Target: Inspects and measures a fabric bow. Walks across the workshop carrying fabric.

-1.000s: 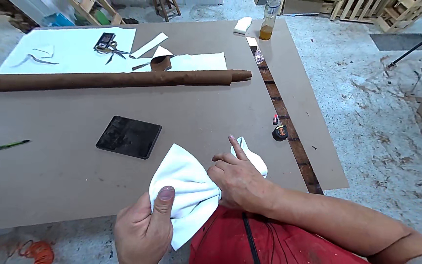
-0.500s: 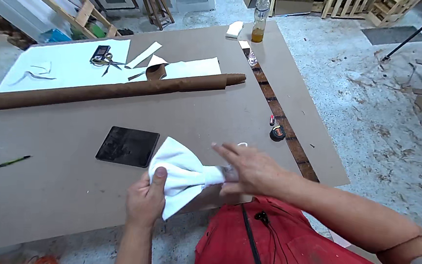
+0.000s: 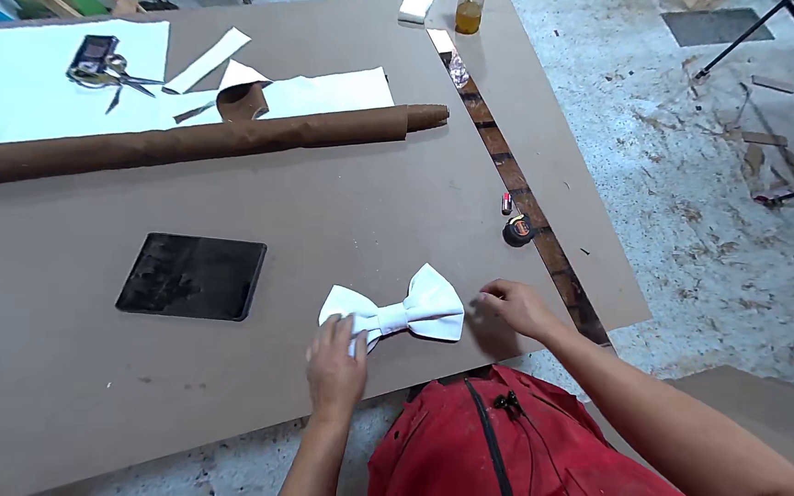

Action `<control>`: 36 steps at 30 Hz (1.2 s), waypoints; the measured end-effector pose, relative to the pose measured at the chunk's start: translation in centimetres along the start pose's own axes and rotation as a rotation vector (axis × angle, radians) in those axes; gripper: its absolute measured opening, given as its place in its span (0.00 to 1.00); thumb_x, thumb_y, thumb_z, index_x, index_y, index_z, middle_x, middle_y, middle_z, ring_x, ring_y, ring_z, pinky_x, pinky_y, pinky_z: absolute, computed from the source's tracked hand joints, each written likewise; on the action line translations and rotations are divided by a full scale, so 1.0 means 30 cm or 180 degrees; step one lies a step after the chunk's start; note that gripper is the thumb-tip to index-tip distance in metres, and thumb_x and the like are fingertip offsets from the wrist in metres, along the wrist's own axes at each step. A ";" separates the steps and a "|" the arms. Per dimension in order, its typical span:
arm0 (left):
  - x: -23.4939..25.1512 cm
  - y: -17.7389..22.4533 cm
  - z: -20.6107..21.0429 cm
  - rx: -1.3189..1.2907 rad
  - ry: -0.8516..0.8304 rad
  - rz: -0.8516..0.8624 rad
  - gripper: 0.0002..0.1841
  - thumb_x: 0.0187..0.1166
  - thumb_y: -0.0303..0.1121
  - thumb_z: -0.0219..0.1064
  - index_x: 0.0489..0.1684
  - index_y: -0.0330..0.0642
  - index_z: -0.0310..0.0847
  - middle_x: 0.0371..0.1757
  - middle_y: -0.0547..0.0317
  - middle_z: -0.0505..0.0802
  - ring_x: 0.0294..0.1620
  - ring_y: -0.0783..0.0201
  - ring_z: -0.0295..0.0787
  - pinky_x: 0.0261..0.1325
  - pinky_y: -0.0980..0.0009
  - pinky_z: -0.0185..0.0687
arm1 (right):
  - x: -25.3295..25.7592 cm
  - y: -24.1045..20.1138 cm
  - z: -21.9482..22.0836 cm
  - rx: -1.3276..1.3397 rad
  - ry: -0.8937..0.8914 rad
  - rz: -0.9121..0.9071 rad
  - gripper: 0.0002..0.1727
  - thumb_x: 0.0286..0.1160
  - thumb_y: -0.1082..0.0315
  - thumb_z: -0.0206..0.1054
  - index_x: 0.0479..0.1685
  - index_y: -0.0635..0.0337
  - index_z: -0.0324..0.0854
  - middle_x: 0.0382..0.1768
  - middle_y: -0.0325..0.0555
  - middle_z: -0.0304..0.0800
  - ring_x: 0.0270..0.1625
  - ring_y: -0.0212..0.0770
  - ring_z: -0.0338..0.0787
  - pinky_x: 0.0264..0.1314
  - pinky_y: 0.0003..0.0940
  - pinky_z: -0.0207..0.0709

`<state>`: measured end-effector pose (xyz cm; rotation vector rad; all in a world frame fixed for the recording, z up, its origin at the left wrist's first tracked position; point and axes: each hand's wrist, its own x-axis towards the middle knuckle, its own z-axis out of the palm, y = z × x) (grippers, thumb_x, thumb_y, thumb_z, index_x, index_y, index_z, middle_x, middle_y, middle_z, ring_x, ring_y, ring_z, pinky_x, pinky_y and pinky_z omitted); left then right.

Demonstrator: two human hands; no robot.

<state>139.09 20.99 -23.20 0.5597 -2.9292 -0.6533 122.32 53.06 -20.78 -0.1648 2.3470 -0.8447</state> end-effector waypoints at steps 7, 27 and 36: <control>0.083 0.009 0.182 0.0645 -0.0440 0.1312 0.27 0.89 0.49 0.52 0.83 0.49 0.76 0.83 0.55 0.80 0.89 0.53 0.67 0.92 0.39 0.48 | 0.183 -0.114 0.164 0.0399 -0.0317 0.0281 0.30 0.87 0.37 0.54 0.42 0.53 0.90 0.37 0.49 0.91 0.46 0.50 0.90 0.52 0.60 0.81; 0.297 0.329 0.247 0.0404 -0.0784 0.1267 0.41 0.74 0.53 0.71 0.87 0.44 0.68 0.86 0.54 0.76 0.91 0.52 0.62 0.92 0.31 0.38 | 0.448 0.239 -0.342 -0.2096 0.0861 -0.0700 0.49 0.63 0.30 0.71 0.85 0.49 0.71 0.77 0.46 0.81 0.77 0.57 0.79 0.72 0.60 0.74; 0.066 0.485 0.125 -0.2787 -0.1293 -0.0559 0.20 0.88 0.40 0.60 0.72 0.41 0.83 0.54 0.56 0.97 0.51 0.61 0.96 0.58 0.61 0.94 | 0.071 0.070 -0.313 -0.0180 -0.0536 -0.2027 0.40 0.57 0.45 0.83 0.77 0.43 0.81 0.70 0.35 0.85 0.67 0.34 0.87 0.66 0.43 0.88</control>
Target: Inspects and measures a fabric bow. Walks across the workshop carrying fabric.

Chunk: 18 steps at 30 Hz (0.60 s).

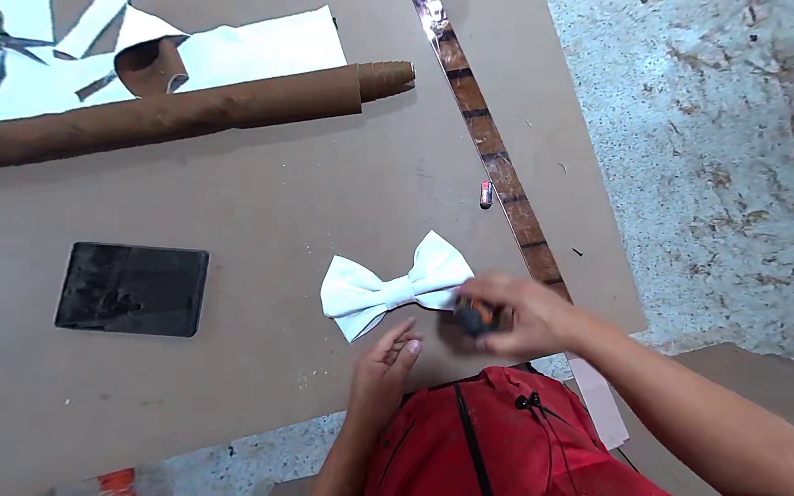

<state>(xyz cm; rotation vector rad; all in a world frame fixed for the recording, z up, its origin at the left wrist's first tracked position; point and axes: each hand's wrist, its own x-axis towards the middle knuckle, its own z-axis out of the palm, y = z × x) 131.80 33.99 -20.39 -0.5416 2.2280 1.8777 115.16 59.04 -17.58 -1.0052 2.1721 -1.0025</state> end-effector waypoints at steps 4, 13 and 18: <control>-0.010 0.024 -0.003 -0.1816 -0.0726 -0.0629 0.23 0.95 0.40 0.45 0.71 0.35 0.80 0.52 0.46 0.94 0.49 0.58 0.94 0.59 0.59 0.90 | 0.001 -0.171 0.096 0.0886 -0.1074 -0.0298 0.40 0.64 0.68 0.76 0.85 0.40 0.74 0.84 0.32 0.75 0.80 0.33 0.79 0.77 0.43 0.81; -0.101 0.032 -0.054 -0.1111 -0.0052 -0.0564 0.10 0.79 0.28 0.71 0.51 0.33 0.91 0.46 0.46 0.97 0.45 0.55 0.97 0.54 0.60 0.95 | 0.030 -0.271 0.256 0.0459 -0.1023 0.0657 0.58 0.68 0.42 0.77 0.97 0.52 0.46 0.91 0.47 0.59 0.71 0.41 0.85 0.71 0.45 0.81; -0.134 0.022 -0.095 -0.0610 -0.0095 -0.0526 0.13 0.67 0.31 0.81 0.47 0.37 0.90 0.56 0.51 0.95 0.50 0.57 0.97 0.55 0.62 0.96 | 0.048 -0.279 0.270 0.0427 -0.1000 0.0579 0.55 0.64 0.48 0.80 0.94 0.52 0.54 0.87 0.47 0.67 0.71 0.40 0.84 0.72 0.43 0.80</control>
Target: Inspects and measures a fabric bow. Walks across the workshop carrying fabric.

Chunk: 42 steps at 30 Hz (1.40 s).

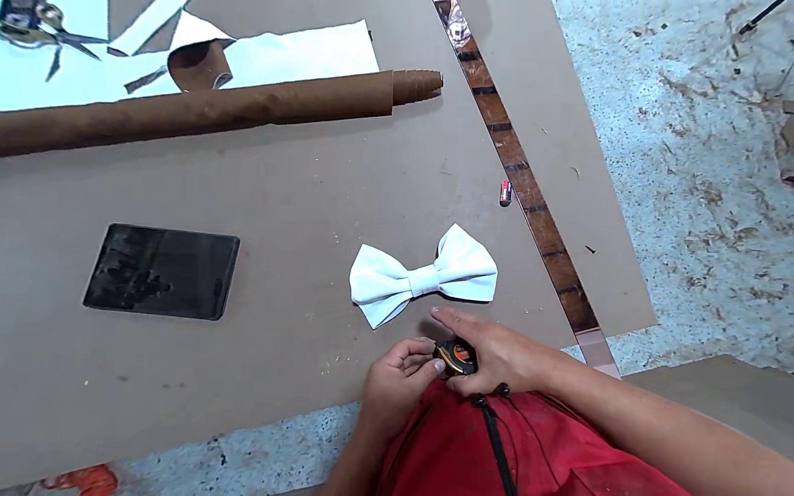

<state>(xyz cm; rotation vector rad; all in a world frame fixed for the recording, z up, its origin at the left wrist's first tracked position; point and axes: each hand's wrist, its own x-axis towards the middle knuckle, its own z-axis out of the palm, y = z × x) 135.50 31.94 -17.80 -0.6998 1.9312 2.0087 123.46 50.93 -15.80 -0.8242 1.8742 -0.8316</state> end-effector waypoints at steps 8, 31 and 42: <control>0.142 -0.006 -0.220 -0.0307 0.0512 -0.0082 0.02 0.72 0.21 0.70 0.34 0.37 0.84 0.38 0.54 0.91 0.36 0.63 0.86 0.41 0.64 0.85 | 0.000 0.085 -0.178 -0.0637 0.0089 0.0117 0.24 0.67 0.60 0.74 0.67 0.45 0.85 0.57 0.41 0.90 0.59 0.43 0.89 0.61 0.52 0.83; 0.347 0.015 -0.280 0.1179 0.1867 -0.0825 0.10 0.68 0.34 0.83 0.41 0.42 0.92 0.40 0.51 0.95 0.45 0.52 0.92 0.52 0.43 0.85 | 0.069 0.321 -0.412 -0.1148 0.0373 0.0638 0.12 0.75 0.53 0.69 0.51 0.43 0.90 0.45 0.37 0.90 0.47 0.38 0.88 0.51 0.47 0.81; 0.318 0.044 -0.270 0.1446 0.1926 -0.0762 0.11 0.68 0.37 0.83 0.40 0.44 0.93 0.41 0.51 0.95 0.46 0.51 0.91 0.52 0.40 0.82 | 0.071 0.328 -0.421 -0.1146 0.0381 0.0676 0.12 0.74 0.53 0.69 0.50 0.42 0.90 0.45 0.37 0.90 0.48 0.38 0.88 0.51 0.48 0.81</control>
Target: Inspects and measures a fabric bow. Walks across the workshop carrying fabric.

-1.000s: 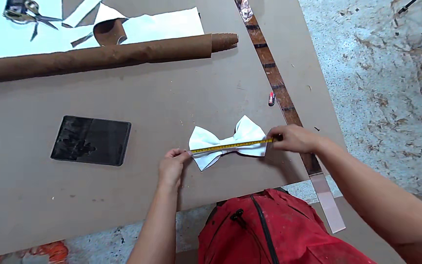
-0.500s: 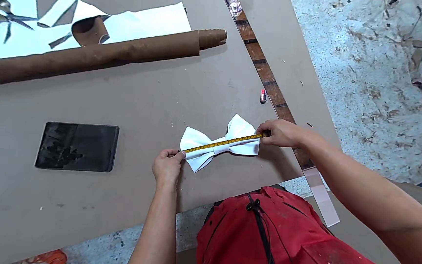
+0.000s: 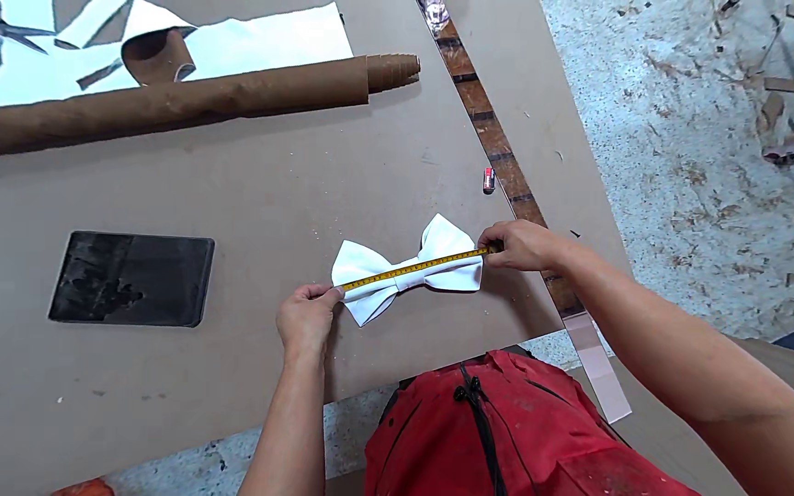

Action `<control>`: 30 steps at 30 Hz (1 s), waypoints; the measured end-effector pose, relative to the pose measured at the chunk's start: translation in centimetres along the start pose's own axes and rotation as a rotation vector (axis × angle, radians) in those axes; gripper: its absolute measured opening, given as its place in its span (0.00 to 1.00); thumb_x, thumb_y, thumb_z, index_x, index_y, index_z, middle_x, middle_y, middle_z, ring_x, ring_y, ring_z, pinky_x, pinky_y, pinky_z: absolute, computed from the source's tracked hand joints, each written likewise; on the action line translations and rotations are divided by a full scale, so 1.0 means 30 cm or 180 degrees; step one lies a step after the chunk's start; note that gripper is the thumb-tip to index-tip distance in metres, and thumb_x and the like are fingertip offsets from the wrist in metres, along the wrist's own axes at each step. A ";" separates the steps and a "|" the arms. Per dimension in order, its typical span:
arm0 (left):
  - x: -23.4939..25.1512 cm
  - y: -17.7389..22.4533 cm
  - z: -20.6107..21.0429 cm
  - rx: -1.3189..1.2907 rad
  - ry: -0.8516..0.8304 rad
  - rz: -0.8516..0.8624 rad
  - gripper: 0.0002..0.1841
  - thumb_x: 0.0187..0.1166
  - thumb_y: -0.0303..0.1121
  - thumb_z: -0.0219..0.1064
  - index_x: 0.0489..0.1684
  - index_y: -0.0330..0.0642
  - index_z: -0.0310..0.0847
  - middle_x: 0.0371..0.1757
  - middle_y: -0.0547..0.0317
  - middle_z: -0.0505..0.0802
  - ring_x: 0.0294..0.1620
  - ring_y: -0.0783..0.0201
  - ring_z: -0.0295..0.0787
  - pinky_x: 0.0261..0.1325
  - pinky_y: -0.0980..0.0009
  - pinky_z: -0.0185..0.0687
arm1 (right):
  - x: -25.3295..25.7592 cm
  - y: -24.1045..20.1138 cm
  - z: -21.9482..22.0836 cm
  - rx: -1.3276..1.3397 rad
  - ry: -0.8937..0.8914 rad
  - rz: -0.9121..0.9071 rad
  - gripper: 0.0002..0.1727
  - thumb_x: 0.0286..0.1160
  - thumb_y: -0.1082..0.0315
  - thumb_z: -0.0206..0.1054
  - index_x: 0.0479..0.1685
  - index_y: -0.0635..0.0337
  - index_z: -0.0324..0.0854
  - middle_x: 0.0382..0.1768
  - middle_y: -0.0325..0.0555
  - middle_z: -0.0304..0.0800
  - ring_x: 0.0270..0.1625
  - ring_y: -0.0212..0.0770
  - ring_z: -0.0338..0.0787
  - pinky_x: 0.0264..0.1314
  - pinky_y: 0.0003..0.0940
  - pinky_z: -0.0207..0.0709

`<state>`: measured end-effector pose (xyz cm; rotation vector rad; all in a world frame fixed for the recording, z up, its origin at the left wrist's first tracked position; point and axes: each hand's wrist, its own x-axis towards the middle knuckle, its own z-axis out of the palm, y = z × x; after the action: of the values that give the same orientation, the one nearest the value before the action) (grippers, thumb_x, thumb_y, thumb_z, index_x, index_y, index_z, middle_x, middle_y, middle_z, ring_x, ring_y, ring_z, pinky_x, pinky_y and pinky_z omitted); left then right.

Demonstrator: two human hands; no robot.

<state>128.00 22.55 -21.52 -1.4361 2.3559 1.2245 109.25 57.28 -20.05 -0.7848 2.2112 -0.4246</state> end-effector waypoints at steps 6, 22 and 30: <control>-0.121 0.129 0.046 0.0605 -0.0518 0.1407 0.11 0.72 0.37 0.81 0.41 0.41 0.91 0.44 0.49 0.92 0.44 0.52 0.89 0.51 0.43 0.85 | -0.043 0.070 -0.058 0.0163 -0.0022 -0.0030 0.12 0.75 0.58 0.69 0.53 0.45 0.90 0.46 0.41 0.92 0.49 0.41 0.89 0.53 0.53 0.81; -0.089 0.122 0.349 0.1487 0.0076 0.3223 0.13 0.82 0.44 0.69 0.40 0.48 0.96 0.38 0.55 0.94 0.47 0.51 0.90 0.54 0.47 0.80 | -0.031 0.211 -0.096 -0.0053 -0.0042 0.0265 0.11 0.73 0.55 0.70 0.49 0.43 0.91 0.45 0.40 0.92 0.49 0.42 0.90 0.51 0.55 0.81; -0.094 0.100 0.376 0.1497 0.0384 0.3538 0.15 0.84 0.44 0.66 0.40 0.46 0.96 0.37 0.54 0.94 0.43 0.51 0.90 0.50 0.50 0.79 | -0.027 0.218 -0.095 -0.0119 -0.0065 0.0264 0.11 0.74 0.55 0.69 0.48 0.44 0.91 0.44 0.41 0.92 0.49 0.43 0.90 0.51 0.54 0.81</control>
<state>123.90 32.93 -25.96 0.0247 3.2957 0.5566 104.92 62.93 -21.04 -0.7111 2.2293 -0.3341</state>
